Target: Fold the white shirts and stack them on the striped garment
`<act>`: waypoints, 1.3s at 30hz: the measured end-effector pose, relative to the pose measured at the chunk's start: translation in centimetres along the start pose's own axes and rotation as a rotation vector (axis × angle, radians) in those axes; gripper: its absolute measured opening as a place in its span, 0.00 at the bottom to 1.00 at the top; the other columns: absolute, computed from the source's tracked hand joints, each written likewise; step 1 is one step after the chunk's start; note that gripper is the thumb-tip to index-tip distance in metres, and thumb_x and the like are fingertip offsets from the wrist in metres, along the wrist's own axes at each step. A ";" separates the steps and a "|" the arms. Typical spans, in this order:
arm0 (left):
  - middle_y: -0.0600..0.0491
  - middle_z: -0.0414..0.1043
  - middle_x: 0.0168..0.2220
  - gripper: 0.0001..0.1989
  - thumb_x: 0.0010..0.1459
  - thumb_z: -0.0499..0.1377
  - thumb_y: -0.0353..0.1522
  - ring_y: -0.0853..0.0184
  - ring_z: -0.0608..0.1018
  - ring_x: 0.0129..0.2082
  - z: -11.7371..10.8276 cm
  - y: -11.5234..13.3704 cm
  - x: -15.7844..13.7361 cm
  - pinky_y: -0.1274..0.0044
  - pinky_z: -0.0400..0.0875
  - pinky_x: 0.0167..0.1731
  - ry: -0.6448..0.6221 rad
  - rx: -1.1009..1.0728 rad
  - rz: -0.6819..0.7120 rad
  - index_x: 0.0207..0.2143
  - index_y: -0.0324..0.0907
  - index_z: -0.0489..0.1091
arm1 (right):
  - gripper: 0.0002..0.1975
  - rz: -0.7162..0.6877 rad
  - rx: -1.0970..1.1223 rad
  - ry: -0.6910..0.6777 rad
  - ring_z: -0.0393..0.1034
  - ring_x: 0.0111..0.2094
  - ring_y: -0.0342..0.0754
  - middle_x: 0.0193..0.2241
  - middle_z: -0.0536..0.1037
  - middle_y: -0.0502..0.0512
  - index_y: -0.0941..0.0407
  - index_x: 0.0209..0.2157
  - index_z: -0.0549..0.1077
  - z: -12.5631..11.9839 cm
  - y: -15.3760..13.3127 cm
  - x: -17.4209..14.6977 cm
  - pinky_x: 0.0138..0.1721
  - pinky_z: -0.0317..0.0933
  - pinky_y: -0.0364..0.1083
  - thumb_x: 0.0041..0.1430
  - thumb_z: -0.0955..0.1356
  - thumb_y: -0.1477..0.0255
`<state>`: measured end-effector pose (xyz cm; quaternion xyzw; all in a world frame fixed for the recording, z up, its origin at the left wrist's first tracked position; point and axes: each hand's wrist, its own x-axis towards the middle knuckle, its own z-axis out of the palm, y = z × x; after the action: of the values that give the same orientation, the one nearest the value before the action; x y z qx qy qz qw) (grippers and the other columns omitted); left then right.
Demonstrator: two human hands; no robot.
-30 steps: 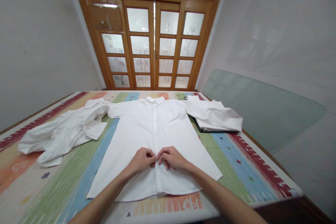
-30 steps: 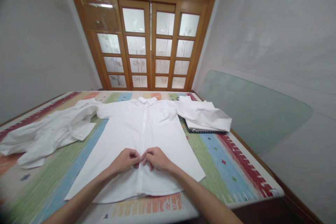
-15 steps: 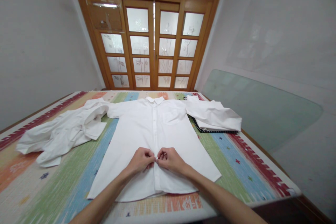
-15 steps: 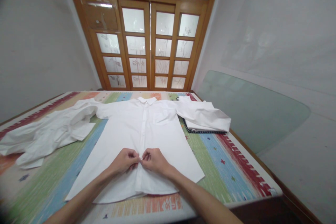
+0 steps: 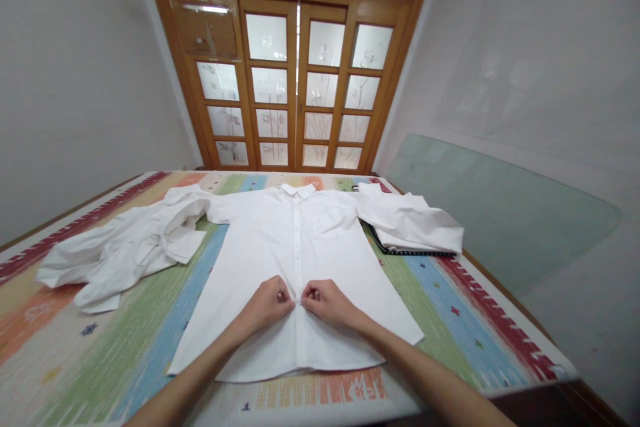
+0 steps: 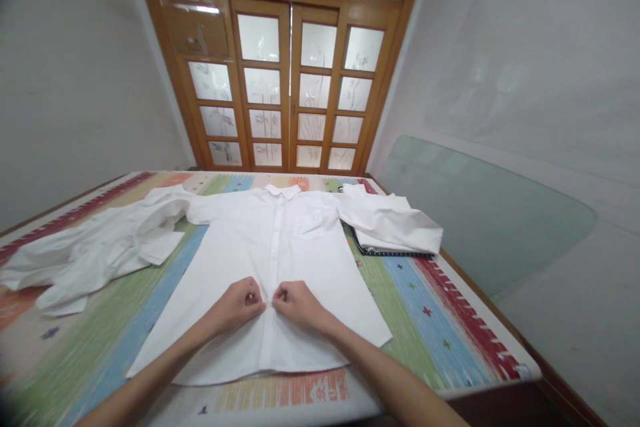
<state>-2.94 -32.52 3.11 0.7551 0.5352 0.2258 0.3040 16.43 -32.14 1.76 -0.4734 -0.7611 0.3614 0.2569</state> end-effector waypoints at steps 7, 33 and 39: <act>0.49 0.73 0.39 0.09 0.58 0.54 0.35 0.62 0.76 0.40 -1.4 -2.2 0.3 0.69 0.70 0.44 0.189 0.188 0.203 0.36 0.42 0.71 | 0.11 -0.410 -0.479 0.112 0.68 0.50 0.53 0.48 0.76 0.61 0.56 0.44 0.76 0.4 0.4 -1.7 0.51 0.63 0.52 0.62 0.66 0.72; 0.43 0.56 0.66 0.31 0.64 0.43 0.48 0.51 0.59 0.65 -6.9 -8.9 3.7 0.57 0.54 0.61 0.009 0.647 -0.070 0.62 0.39 0.61 | 0.25 -0.469 -0.316 -0.430 0.60 0.61 0.54 0.60 0.67 0.57 0.47 0.62 0.64 -4.7 -1.2 -6.9 0.63 0.49 0.56 0.65 0.61 0.58; 0.43 0.62 0.62 0.28 0.66 0.44 0.46 0.56 0.62 0.64 -4.1 -5.7 8.2 0.63 0.58 0.61 0.061 0.465 0.213 0.59 0.39 0.65 | 0.16 -0.414 -0.305 -0.142 0.72 0.46 0.51 0.42 0.80 0.58 0.54 0.47 0.76 -7.6 -1.1 1.0 0.52 0.62 0.51 0.65 0.61 0.64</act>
<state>-6.87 -22.51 2.14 0.8497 0.4990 0.1503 0.0804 20.99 -29.19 7.27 -0.3144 -0.9035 0.2147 0.1970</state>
